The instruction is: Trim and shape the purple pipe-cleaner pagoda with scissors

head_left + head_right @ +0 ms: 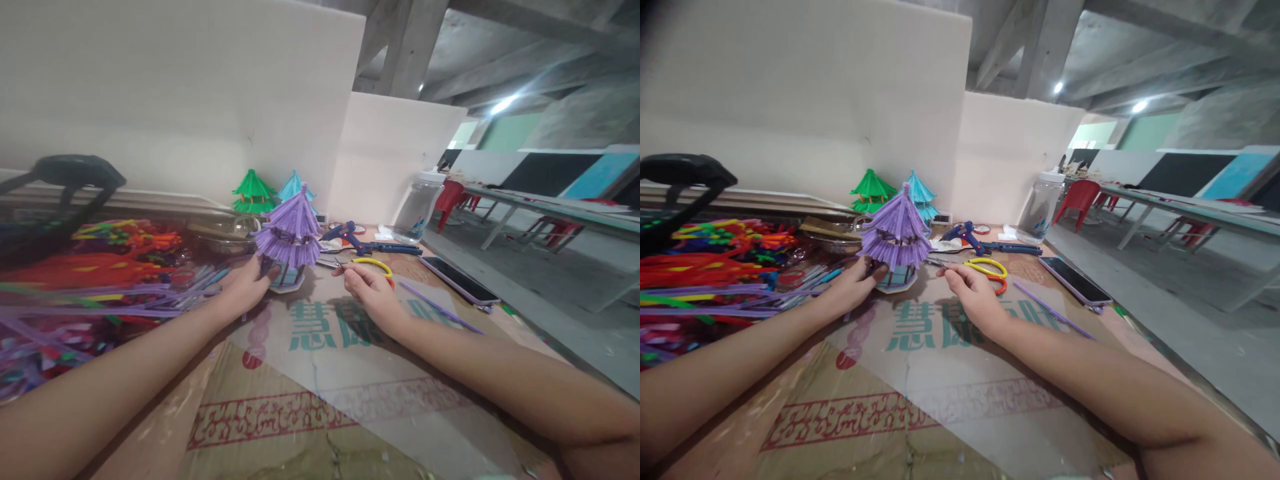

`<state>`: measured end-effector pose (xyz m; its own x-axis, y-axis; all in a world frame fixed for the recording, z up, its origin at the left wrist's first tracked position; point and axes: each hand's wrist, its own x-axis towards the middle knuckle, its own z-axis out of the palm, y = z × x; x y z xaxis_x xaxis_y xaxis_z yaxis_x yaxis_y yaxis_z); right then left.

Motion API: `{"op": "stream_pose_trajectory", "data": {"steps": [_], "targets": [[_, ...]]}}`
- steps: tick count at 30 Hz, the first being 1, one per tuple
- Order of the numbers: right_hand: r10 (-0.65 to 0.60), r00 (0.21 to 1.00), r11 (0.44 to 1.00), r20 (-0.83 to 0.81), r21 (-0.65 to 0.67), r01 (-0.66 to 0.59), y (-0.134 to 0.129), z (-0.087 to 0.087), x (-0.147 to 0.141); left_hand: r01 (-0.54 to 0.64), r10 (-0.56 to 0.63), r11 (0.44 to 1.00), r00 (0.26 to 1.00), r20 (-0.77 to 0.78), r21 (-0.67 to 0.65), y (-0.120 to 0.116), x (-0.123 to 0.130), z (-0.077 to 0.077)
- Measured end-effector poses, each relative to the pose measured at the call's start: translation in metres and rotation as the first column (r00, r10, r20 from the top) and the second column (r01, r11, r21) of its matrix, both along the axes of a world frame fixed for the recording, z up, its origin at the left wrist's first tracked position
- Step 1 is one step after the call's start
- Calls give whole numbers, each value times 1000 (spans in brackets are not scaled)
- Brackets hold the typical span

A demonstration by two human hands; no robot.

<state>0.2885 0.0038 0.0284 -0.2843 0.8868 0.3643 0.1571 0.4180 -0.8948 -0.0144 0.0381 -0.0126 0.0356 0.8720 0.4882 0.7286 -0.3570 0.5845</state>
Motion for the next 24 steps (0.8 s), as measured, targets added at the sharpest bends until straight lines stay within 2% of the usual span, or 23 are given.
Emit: {"op": "stream_pose_trajectory", "data": {"steps": [5, 11, 15, 17, 21, 24], "targets": [[1, 1000, 1000, 12, -13, -1, 1, -1, 0, 30, -30, 999, 1000, -3, -27, -4, 8, 4], [11, 999, 1000, 30, 4, -12, -1, 0, -1, 40, -39, 999, 995, 87, -10, -10, 15, 6], [-2, 997, 999, 81, 47, -2, -4, 4, -3, 157, -162, 987, 970, 181, 42, -9, 17, 5], [-7, 993, 997, 117, 76, -2, -5, 5, -4, 179, -191, 981, 962, 194, 75, -8, 19, 6], [1, 988, 994, 155, 107, -18, -5, 6, -5, 96, -107, 990, 989, 107, 100, -13, 24, 14], [6, 989, 993, 150, 115, -23, -5, 6, -5, 40, -41, 999, 999, 13, 31, -18, 26, 21]]}}
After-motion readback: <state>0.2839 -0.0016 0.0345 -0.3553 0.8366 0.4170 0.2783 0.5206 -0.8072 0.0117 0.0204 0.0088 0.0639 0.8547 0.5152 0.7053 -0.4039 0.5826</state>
